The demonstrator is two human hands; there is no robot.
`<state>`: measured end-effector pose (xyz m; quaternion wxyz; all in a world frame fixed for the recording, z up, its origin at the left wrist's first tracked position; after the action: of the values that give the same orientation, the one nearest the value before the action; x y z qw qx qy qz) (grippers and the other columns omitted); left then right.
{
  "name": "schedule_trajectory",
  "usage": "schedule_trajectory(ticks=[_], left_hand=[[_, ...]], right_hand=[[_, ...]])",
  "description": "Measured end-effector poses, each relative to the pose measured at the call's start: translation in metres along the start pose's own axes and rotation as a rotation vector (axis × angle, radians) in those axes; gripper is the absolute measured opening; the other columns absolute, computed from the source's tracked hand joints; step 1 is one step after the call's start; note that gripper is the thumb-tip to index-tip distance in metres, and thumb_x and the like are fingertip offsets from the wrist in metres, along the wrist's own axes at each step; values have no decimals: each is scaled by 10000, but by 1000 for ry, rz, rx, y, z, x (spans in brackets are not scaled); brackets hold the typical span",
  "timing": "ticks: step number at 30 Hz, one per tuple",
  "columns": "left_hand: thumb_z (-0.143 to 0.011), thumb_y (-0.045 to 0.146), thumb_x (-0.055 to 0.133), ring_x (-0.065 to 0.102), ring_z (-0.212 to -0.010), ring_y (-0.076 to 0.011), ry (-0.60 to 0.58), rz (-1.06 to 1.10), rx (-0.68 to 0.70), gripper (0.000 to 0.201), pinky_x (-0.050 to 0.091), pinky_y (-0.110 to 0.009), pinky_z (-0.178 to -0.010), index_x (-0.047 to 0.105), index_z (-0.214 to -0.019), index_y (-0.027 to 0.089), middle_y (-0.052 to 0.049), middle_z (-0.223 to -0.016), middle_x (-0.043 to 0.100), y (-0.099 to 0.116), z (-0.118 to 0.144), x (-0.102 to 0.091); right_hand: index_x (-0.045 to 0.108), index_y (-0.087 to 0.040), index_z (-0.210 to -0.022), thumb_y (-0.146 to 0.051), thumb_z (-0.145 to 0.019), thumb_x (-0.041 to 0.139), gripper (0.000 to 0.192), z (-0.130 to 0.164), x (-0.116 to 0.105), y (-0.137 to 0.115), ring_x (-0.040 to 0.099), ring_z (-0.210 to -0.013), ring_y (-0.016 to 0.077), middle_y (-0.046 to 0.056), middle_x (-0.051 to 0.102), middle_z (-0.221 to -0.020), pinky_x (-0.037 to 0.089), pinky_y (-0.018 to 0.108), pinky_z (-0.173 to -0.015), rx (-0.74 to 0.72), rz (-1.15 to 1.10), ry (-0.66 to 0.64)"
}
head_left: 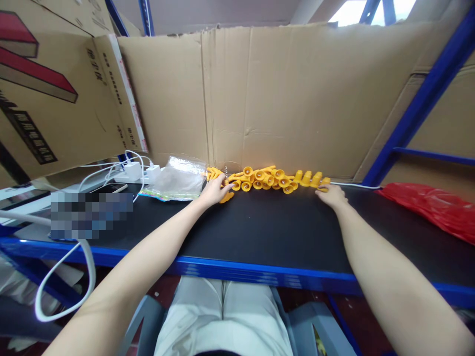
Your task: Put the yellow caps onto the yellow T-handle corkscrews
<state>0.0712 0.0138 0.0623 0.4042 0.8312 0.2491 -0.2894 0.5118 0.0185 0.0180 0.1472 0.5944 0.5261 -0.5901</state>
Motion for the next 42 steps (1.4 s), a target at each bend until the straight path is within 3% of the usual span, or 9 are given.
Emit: schedule_trajectory(ticks=[3,6,9,16,21,27,32,35,42], left_hand=[[-810,341,551,580,-769,-197,-62,-174,89,165,422,-297,-684,501,-852,189,-38,-802,605,7,1,6],[-806,299,542,580,-738,-196,-204,-259,74,128,413,-291,-663,511,-751,188,-32,-751,596,5,3,20],[-831,303,507,584,-729,-199,-229,-318,29,163,411,-293,-659,506,-715,188,-34,-725,590,3,5,22],[-916,302,378,577,-858,-224,-43,-309,10,172,421,-325,-731,467,-830,183,-83,-885,592,2,1,4],[-895,256,416,539,-909,-215,89,-230,70,89,427,-339,-786,458,-865,184,-89,-946,565,5,-3,-8],[-792,122,484,515,-976,-208,94,-220,126,135,435,-364,-861,473,-914,178,-93,-1035,519,8,-1,-10],[-769,114,521,454,-1167,-236,175,-180,113,206,424,-370,-926,511,-971,154,-148,-1246,425,7,-1,-19],[-786,112,504,508,-1105,-227,146,-180,86,252,422,-370,-921,537,-1030,163,-123,-1161,529,5,-3,-18],[-861,310,482,588,-880,-217,100,-241,-21,323,447,-339,-810,542,-1160,203,-89,-987,641,0,0,-22]], right_hand=[[558,-267,-1268,-481,-814,492,506,-3,10,4,365,-1287,346,118,353,-1448,297,527,-1023,-1,69,-34],[477,-296,-1351,-551,-857,374,566,-5,18,6,280,-1343,344,110,284,-1493,215,555,-1061,6,135,-96],[401,-315,-1403,-592,-874,261,613,-6,26,7,223,-1369,342,96,220,-1522,155,568,-1078,18,184,-175],[394,-296,-1402,-611,-850,302,642,-10,28,4,235,-1347,396,133,283,-1489,162,711,-987,7,183,-174],[459,-258,-1352,-585,-812,419,633,-14,22,6,342,-1282,401,173,396,-1400,199,682,-983,6,127,-107],[505,-194,-1257,-457,-772,545,553,-9,8,5,428,-1186,386,208,466,-1252,278,626,-946,54,46,3],[526,-216,-1107,-372,-878,385,311,0,-9,7,484,-1079,320,185,502,-1134,305,537,-909,108,-128,109],[501,-235,-1065,-331,-893,344,251,4,-25,1,489,-1020,278,152,510,-1060,319,479,-867,74,-205,203],[406,-213,-1000,-267,-870,385,142,24,-78,-61,490,-984,206,128,524,-1064,337,327,-854,-172,-383,449]])
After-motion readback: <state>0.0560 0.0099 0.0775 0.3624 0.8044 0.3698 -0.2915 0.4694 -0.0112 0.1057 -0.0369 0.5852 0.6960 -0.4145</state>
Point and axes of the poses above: each hand's wrist, its own z-axis away from the middle knuckle, its own x-axis out of the palm, y = z × x, the point moved 9 cm from there along -z, towards the middle knuckle
